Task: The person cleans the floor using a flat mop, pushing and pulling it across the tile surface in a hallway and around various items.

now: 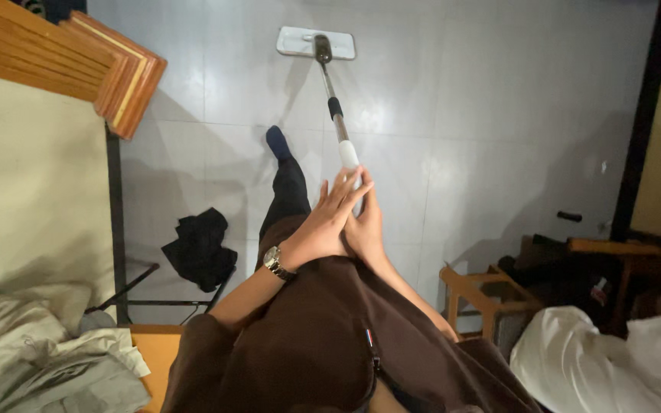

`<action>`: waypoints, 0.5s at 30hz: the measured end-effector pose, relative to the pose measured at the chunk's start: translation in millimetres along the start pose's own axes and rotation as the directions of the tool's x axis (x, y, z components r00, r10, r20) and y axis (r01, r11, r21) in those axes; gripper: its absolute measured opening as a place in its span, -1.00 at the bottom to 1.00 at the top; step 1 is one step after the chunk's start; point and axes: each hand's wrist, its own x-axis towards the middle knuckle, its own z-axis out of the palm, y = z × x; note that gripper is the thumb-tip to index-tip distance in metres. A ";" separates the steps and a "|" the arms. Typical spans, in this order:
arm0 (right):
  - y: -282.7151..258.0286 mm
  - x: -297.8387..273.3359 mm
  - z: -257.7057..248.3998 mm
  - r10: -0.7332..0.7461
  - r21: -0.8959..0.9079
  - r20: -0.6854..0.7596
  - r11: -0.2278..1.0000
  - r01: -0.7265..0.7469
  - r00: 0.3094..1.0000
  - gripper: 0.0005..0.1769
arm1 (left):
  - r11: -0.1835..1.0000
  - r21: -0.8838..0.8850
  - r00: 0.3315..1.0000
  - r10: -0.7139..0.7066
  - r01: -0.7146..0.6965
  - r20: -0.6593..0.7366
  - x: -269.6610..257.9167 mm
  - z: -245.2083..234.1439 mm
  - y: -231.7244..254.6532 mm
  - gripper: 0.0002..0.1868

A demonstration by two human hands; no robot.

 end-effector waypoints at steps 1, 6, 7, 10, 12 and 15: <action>-1.7 7.2 2.0 -0.004 0.003 0.009 1.000 0.004 1.000 -0.19 | 1.000 0.004 1.000 -0.006 0.006 -0.007 2.5 -2.2 -4.9 0.36; -11.9 47.1 17.7 0.108 -0.006 0.059 0.994 -0.108 0.992 -0.15 | 0.996 -0.082 0.996 -0.039 0.032 -0.076 15.8 -18.4 -30.8 0.29; -13.2 57.9 19.7 0.106 -0.007 0.064 0.994 -0.106 0.992 -0.15 | 0.996 -0.080 0.996 -0.041 0.034 -0.080 22.5 -21.9 -36.8 0.29; -13.4 90.8 30.8 0.077 -0.018 0.067 0.997 -0.076 0.995 -0.16 | 0.996 -0.082 0.994 -0.042 0.034 -0.100 44.2 -35.8 -59.5 0.29; -10.5 118.4 40.5 0.057 -0.033 0.051 0.998 -0.056 0.997 -0.15 | 0.997 -0.059 0.992 -0.059 0.053 -0.110 61.4 -49.4 -76.3 0.31; -7.5 167.0 58.4 -0.026 -0.128 0.031 0.991 0.029 0.999 -0.15 | 0.996 -0.058 0.994 -0.065 0.060 -0.083 96.4 -78.2 -102.8 0.42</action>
